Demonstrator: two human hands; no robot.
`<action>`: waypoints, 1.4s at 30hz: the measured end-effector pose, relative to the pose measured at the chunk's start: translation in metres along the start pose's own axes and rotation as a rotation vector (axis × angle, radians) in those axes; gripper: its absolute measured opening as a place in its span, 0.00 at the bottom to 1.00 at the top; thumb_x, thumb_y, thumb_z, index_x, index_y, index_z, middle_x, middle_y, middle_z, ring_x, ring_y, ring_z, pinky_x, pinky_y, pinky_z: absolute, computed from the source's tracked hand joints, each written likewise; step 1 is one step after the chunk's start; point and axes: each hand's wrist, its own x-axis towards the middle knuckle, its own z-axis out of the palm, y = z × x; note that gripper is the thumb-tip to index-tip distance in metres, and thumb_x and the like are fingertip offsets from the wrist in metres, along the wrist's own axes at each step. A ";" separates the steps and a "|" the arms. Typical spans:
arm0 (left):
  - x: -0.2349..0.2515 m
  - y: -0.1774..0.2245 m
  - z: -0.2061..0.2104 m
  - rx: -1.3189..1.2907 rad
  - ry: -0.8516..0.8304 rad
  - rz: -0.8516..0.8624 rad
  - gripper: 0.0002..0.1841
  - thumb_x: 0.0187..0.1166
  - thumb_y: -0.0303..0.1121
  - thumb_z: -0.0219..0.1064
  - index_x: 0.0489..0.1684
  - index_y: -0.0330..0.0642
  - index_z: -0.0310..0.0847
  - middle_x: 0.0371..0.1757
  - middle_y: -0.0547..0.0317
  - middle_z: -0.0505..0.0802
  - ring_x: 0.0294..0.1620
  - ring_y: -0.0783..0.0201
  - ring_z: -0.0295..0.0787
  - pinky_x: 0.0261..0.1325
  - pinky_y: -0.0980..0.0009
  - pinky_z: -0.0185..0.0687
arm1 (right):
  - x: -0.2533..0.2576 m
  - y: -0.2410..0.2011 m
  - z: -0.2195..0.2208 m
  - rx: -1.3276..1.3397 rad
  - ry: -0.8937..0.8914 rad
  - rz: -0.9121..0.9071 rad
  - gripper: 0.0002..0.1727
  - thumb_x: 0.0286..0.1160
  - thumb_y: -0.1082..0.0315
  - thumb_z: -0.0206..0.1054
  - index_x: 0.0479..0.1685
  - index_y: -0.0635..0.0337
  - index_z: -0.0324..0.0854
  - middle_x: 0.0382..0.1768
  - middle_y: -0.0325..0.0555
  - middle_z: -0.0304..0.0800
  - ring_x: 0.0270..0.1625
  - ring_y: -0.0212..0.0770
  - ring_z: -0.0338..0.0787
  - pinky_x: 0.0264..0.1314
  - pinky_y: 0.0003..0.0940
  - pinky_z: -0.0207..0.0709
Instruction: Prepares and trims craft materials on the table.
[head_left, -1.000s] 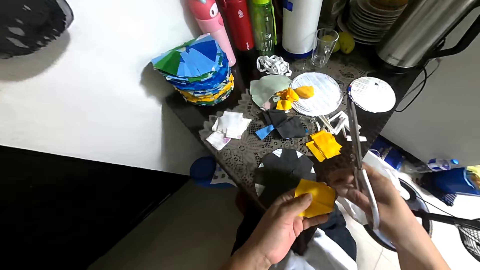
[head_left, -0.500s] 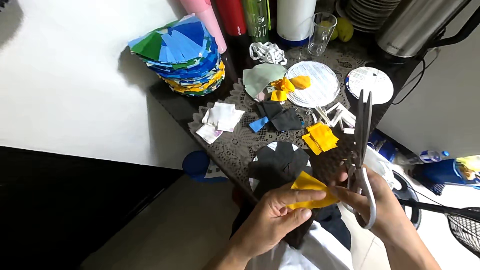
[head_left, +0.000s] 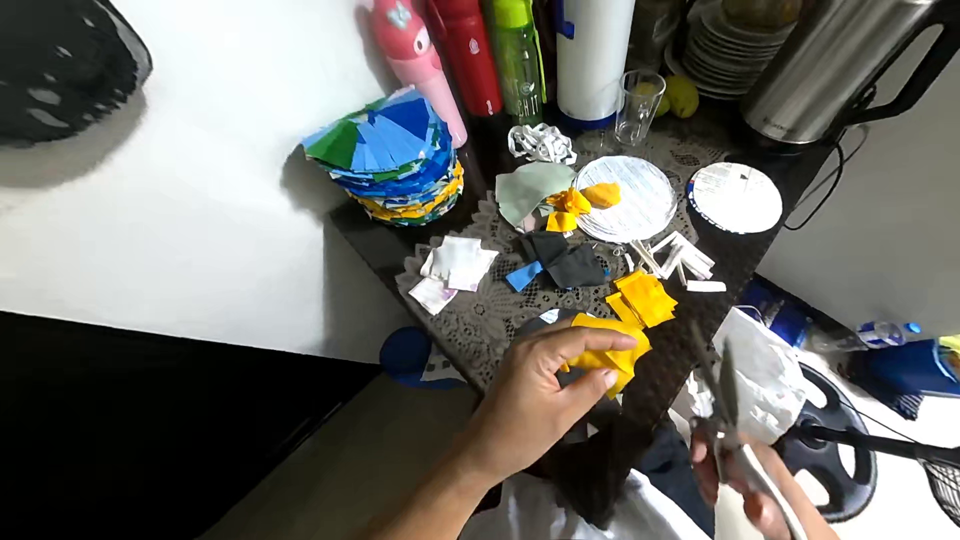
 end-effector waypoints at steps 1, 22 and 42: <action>0.003 0.002 -0.001 -0.003 -0.011 0.011 0.12 0.73 0.24 0.72 0.53 0.36 0.91 0.53 0.60 0.95 0.55 0.75 0.91 0.61 0.79 0.88 | -0.007 0.001 0.000 -0.020 -0.018 0.038 0.32 0.63 0.24 0.66 0.50 0.38 0.84 0.31 0.15 0.84 0.32 0.13 0.81 0.36 0.14 0.76; 0.004 0.019 0.012 -0.078 -0.152 -0.109 0.17 0.69 0.20 0.72 0.57 0.37 0.91 0.56 0.56 0.93 0.52 0.73 0.93 0.51 0.78 0.93 | 0.002 -0.012 0.013 -0.203 -0.122 0.140 0.45 0.52 0.17 0.65 0.40 0.55 0.82 0.21 0.21 0.72 0.22 0.12 0.69 0.24 0.12 0.63; 0.008 0.023 0.014 -0.132 -0.169 -0.182 0.21 0.68 0.15 0.68 0.63 0.28 0.85 0.62 0.51 0.92 0.54 0.73 0.93 0.55 0.80 0.91 | 0.005 -0.009 0.015 -0.154 -0.078 0.077 0.34 0.60 0.25 0.68 0.31 0.50 0.82 0.20 0.18 0.73 0.21 0.09 0.68 0.22 0.09 0.60</action>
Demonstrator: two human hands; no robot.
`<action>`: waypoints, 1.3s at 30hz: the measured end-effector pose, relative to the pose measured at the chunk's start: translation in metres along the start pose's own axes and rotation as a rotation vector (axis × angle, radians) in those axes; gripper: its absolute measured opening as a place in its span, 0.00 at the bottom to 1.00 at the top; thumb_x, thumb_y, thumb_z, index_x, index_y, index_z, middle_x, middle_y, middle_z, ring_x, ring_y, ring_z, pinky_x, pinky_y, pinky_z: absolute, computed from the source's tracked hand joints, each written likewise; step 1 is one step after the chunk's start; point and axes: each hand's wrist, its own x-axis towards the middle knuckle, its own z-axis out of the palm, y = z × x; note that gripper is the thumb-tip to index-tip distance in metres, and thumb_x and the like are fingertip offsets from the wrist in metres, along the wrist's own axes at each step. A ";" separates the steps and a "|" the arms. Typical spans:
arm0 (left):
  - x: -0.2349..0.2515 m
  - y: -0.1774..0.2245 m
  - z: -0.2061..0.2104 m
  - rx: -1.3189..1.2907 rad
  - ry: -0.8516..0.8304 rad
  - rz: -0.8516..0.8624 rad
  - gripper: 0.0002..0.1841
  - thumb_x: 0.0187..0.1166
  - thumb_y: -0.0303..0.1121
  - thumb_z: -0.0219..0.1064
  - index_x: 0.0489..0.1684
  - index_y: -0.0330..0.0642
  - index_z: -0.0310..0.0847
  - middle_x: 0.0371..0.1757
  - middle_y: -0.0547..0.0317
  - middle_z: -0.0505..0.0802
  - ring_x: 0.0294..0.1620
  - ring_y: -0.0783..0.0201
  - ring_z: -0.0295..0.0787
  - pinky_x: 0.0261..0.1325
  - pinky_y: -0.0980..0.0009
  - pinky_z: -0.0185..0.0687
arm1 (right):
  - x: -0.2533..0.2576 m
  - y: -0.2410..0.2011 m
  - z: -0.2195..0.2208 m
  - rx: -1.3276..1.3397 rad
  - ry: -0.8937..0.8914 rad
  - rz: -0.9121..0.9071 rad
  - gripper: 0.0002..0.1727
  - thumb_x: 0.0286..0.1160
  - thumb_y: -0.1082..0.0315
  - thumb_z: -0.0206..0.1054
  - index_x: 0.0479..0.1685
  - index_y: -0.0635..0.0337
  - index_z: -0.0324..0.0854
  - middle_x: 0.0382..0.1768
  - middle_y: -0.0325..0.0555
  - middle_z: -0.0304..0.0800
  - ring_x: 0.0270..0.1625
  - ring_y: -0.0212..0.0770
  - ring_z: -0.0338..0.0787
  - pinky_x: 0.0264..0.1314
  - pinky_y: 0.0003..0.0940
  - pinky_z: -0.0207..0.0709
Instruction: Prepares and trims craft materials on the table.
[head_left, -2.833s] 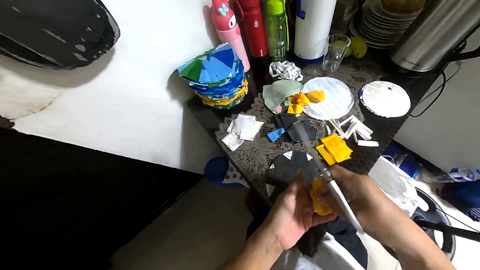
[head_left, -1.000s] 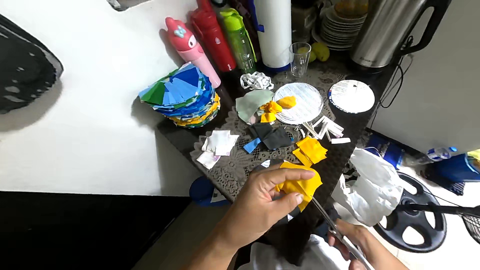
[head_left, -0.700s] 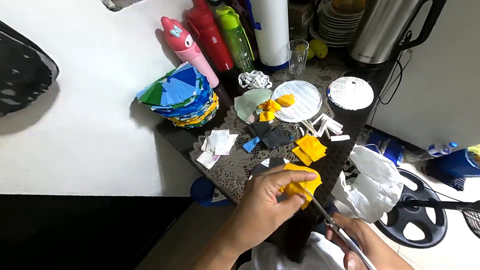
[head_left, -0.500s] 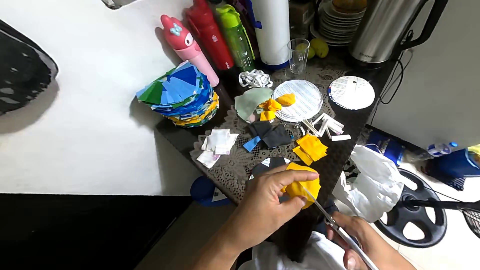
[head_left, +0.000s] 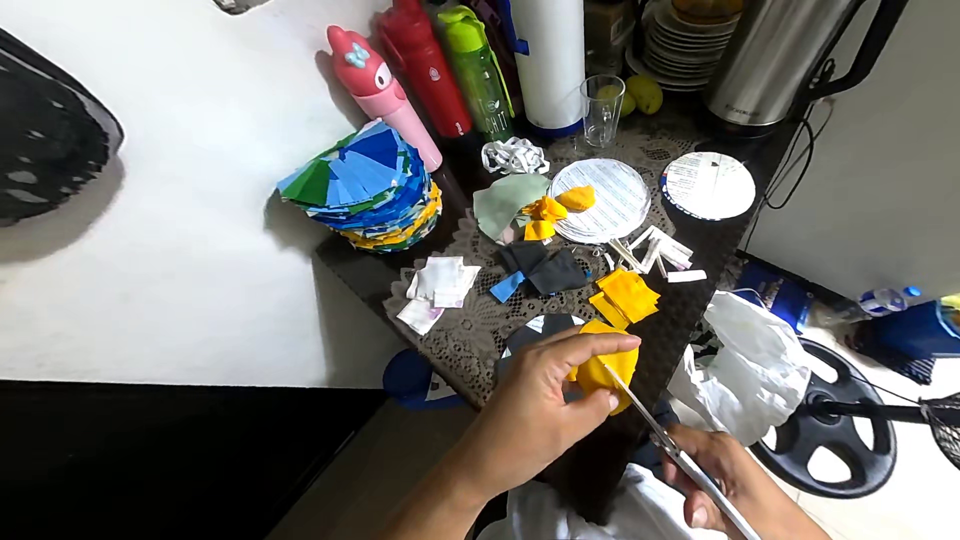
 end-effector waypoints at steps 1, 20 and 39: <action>0.000 -0.002 -0.001 -0.003 -0.008 0.001 0.22 0.68 0.15 0.69 0.64 0.29 0.85 0.63 0.51 0.92 0.54 0.72 0.93 0.54 0.78 0.91 | 0.000 0.000 0.000 -0.002 0.003 -0.005 0.34 0.61 0.25 0.68 0.30 0.50 0.82 0.20 0.18 0.73 0.21 0.09 0.68 0.22 0.09 0.60; -0.002 0.005 0.003 -0.029 0.007 -0.028 0.26 0.66 0.13 0.68 0.69 0.26 0.80 0.67 0.50 0.89 0.57 0.72 0.93 0.53 0.78 0.92 | -0.003 0.008 -0.001 0.021 0.023 -0.051 0.27 0.65 0.33 0.73 0.26 0.49 0.82 0.16 0.18 0.74 0.19 0.08 0.67 0.20 0.08 0.59; -0.005 0.005 -0.015 0.019 0.014 0.005 0.14 0.72 0.18 0.66 0.54 0.30 0.90 0.54 0.55 0.94 0.54 0.74 0.92 0.55 0.81 0.89 | -0.007 0.010 0.000 0.007 0.027 -0.006 0.28 0.63 0.32 0.74 0.22 0.48 0.82 0.14 0.18 0.74 0.17 0.09 0.68 0.18 0.10 0.60</action>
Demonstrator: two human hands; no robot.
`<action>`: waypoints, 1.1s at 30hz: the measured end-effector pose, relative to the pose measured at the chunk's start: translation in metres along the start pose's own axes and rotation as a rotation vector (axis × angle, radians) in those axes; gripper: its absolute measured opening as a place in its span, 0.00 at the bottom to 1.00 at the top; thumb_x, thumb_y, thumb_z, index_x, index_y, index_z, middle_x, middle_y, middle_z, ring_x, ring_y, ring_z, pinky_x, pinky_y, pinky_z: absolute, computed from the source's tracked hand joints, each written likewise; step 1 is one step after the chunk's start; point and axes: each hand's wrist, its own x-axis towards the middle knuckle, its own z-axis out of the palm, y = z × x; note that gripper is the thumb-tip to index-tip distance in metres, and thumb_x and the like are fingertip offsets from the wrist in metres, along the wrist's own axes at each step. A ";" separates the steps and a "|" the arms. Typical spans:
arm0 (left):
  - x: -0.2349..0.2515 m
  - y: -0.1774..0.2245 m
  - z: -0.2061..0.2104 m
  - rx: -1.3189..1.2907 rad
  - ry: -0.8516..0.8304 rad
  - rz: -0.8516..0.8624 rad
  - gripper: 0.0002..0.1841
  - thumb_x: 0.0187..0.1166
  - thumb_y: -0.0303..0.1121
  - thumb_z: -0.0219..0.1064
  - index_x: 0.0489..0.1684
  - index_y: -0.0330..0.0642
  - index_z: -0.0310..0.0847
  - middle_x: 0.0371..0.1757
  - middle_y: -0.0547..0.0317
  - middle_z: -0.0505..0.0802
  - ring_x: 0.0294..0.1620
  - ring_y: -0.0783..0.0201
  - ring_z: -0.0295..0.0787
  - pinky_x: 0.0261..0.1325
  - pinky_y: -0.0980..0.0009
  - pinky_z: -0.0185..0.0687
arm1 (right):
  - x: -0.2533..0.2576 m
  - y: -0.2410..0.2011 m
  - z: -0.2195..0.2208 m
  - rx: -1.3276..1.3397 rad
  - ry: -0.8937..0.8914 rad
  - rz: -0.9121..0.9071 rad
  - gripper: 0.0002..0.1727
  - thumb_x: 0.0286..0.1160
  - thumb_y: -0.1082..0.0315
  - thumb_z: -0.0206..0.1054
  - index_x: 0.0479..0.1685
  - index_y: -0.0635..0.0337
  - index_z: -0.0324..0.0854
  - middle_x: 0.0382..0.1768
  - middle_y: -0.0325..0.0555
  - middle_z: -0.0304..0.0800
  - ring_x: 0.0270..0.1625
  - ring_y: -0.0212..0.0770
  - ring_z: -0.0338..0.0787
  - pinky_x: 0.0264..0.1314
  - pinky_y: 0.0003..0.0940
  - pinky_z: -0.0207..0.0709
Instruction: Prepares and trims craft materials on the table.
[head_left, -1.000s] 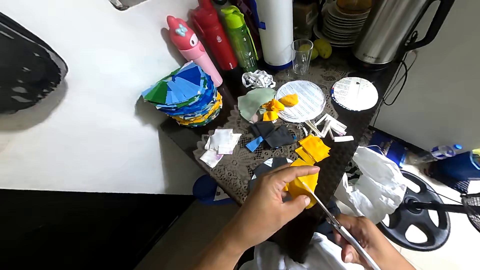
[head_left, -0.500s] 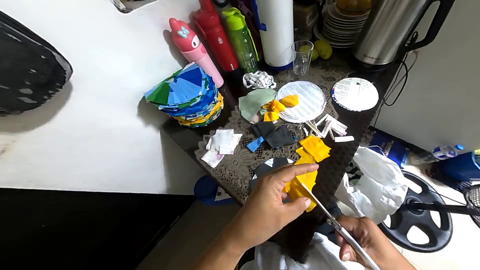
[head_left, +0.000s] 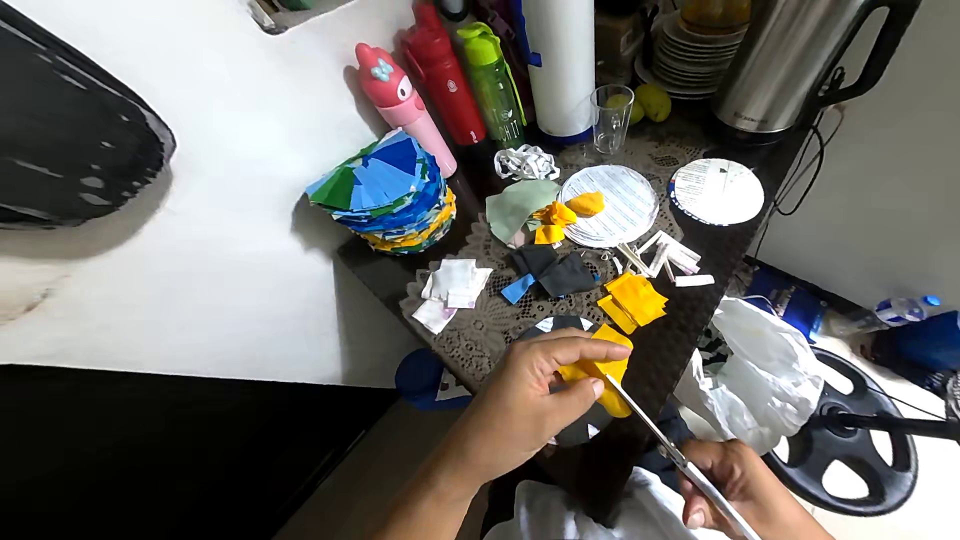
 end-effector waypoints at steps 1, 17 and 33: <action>0.000 0.000 0.000 0.000 0.003 0.005 0.15 0.71 0.17 0.66 0.54 0.30 0.90 0.54 0.55 0.94 0.55 0.74 0.92 0.55 0.81 0.88 | 0.000 0.000 0.000 0.010 -0.009 0.007 0.28 0.62 0.31 0.74 0.23 0.47 0.82 0.15 0.18 0.74 0.17 0.09 0.68 0.18 0.10 0.60; -0.002 0.003 0.014 0.009 -0.063 -0.028 0.23 0.64 0.14 0.69 0.63 0.29 0.86 0.64 0.52 0.91 0.60 0.71 0.91 0.58 0.77 0.90 | 0.010 -0.015 -0.003 -0.038 -0.096 0.035 0.36 0.59 0.24 0.69 0.30 0.51 0.84 0.18 0.19 0.75 0.20 0.10 0.69 0.22 0.10 0.61; -0.003 -0.008 0.007 0.017 -0.127 -0.034 0.25 0.67 0.20 0.72 0.68 0.35 0.85 0.66 0.57 0.90 0.62 0.71 0.89 0.62 0.75 0.89 | 0.010 -0.007 -0.004 0.022 -0.072 0.032 0.30 0.61 0.28 0.72 0.25 0.48 0.83 0.16 0.18 0.74 0.17 0.10 0.67 0.18 0.11 0.58</action>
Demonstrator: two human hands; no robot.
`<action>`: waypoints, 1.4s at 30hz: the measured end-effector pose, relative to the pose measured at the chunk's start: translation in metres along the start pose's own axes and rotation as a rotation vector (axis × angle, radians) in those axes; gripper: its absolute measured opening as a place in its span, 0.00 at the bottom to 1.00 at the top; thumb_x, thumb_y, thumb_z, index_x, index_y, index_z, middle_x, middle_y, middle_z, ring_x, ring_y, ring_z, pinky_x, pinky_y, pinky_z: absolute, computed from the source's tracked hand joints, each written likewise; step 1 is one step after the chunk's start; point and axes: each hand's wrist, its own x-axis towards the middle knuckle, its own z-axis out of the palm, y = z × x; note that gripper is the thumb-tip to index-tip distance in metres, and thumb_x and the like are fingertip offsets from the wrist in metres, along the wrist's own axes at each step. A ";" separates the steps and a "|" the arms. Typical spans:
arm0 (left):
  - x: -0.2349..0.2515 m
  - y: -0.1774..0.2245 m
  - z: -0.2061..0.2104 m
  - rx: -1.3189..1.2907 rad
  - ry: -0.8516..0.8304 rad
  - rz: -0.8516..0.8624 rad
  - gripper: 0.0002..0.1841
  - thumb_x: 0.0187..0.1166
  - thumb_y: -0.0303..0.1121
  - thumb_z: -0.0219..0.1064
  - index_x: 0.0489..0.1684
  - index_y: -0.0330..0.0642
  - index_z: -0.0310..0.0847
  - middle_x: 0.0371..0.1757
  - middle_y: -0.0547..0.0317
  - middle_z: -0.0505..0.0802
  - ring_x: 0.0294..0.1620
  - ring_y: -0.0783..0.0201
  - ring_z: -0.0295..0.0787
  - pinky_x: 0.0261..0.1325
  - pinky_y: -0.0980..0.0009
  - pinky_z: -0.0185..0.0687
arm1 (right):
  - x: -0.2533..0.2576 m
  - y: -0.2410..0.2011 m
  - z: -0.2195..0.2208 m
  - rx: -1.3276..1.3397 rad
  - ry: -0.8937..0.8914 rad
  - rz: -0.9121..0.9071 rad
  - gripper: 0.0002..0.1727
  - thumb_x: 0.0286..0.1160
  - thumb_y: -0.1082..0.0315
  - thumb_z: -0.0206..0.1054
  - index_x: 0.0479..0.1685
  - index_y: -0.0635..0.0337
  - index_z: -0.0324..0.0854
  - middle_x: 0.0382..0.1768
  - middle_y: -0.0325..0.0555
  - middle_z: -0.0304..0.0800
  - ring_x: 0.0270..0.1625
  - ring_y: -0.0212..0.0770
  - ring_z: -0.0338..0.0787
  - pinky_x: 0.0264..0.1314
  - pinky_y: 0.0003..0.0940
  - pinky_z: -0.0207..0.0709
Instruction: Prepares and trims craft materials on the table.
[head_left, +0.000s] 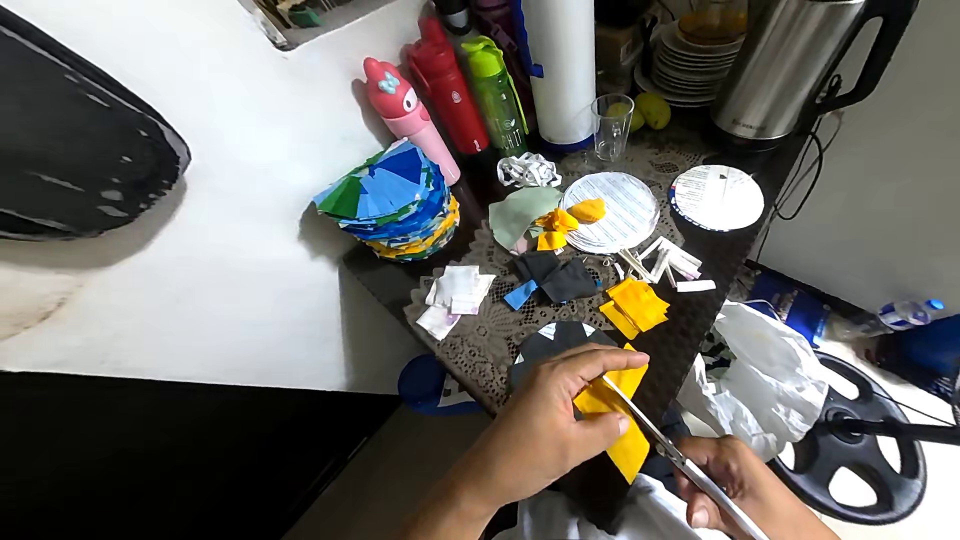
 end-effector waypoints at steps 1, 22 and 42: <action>0.000 0.000 0.000 0.000 -0.002 -0.003 0.25 0.67 0.19 0.72 0.68 0.35 0.85 0.66 0.57 0.90 0.62 0.71 0.89 0.62 0.75 0.89 | 0.000 0.001 0.000 0.001 -0.001 -0.013 0.29 0.62 0.29 0.73 0.25 0.48 0.83 0.15 0.18 0.74 0.17 0.10 0.67 0.18 0.11 0.58; 0.028 -0.032 -0.059 0.154 0.171 -0.193 0.25 0.68 0.19 0.70 0.70 0.34 0.82 0.66 0.54 0.90 0.57 0.71 0.92 0.59 0.73 0.90 | 0.029 -0.021 -0.069 -0.403 0.159 0.093 0.24 0.67 0.37 0.72 0.35 0.50 0.88 0.20 0.23 0.82 0.19 0.18 0.76 0.21 0.20 0.73; 0.043 -0.062 -0.119 0.652 0.208 -0.417 0.23 0.76 0.21 0.70 0.72 0.46 0.83 0.48 0.59 0.93 0.47 0.68 0.89 0.50 0.68 0.86 | 0.301 -0.048 -0.140 -1.333 0.368 0.208 0.22 0.82 0.59 0.68 0.53 0.77 0.85 0.63 0.80 0.81 0.69 0.79 0.80 0.65 0.75 0.72</action>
